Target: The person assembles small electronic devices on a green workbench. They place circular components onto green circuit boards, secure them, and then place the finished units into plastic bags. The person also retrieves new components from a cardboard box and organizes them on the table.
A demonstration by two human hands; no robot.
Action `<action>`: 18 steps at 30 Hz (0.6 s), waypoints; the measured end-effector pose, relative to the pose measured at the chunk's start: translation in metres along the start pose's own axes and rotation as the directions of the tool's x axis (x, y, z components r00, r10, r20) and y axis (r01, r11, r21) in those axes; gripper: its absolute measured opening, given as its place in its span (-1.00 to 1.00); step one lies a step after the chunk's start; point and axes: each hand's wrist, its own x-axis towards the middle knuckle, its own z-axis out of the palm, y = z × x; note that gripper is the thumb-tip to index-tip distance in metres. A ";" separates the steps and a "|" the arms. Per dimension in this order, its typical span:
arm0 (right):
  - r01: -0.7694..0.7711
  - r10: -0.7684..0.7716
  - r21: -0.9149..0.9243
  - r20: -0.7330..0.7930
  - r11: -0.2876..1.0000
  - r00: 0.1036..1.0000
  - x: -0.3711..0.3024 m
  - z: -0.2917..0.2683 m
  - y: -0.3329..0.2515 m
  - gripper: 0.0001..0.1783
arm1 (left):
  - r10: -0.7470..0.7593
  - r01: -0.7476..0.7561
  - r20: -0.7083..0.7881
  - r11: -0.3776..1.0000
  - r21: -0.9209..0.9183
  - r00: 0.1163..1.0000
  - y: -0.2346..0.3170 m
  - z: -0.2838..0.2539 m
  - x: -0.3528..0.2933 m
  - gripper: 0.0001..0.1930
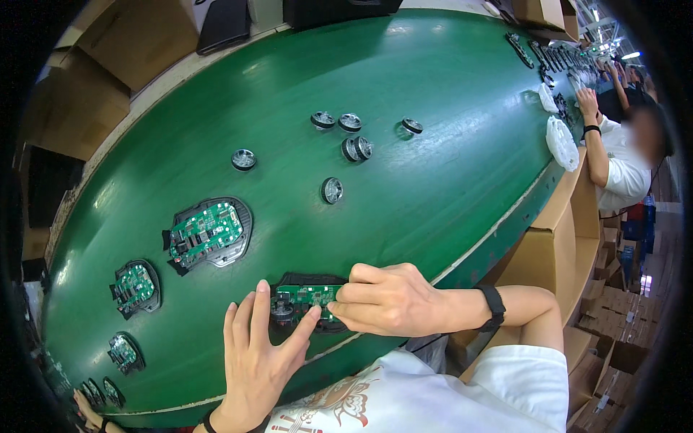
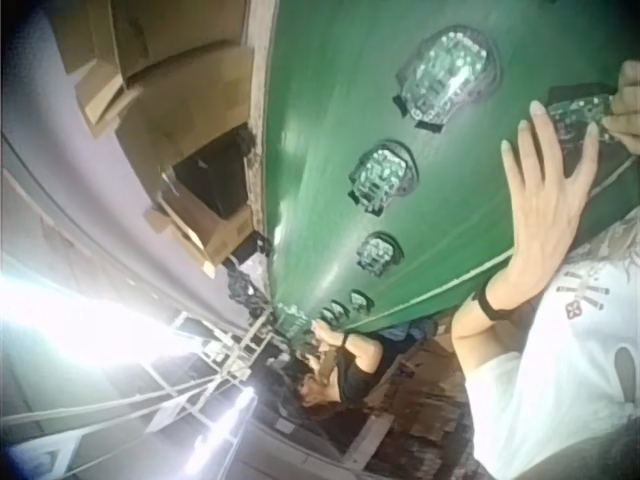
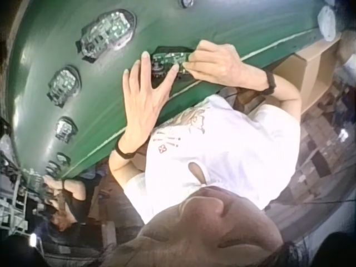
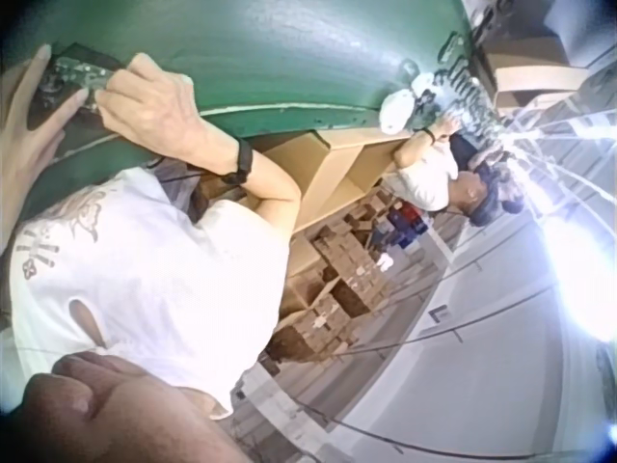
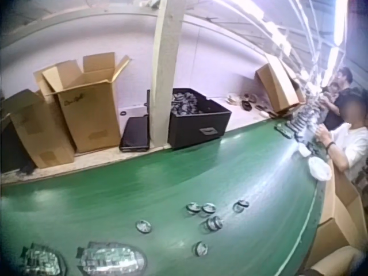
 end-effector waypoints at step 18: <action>0.179 -0.157 -0.394 0.089 0.902 0.984 -0.005 -0.009 -0.016 -0.67 | 0.015 -0.013 0.020 0.997 -0.075 1.000 -0.006 -0.008 -0.001 -0.23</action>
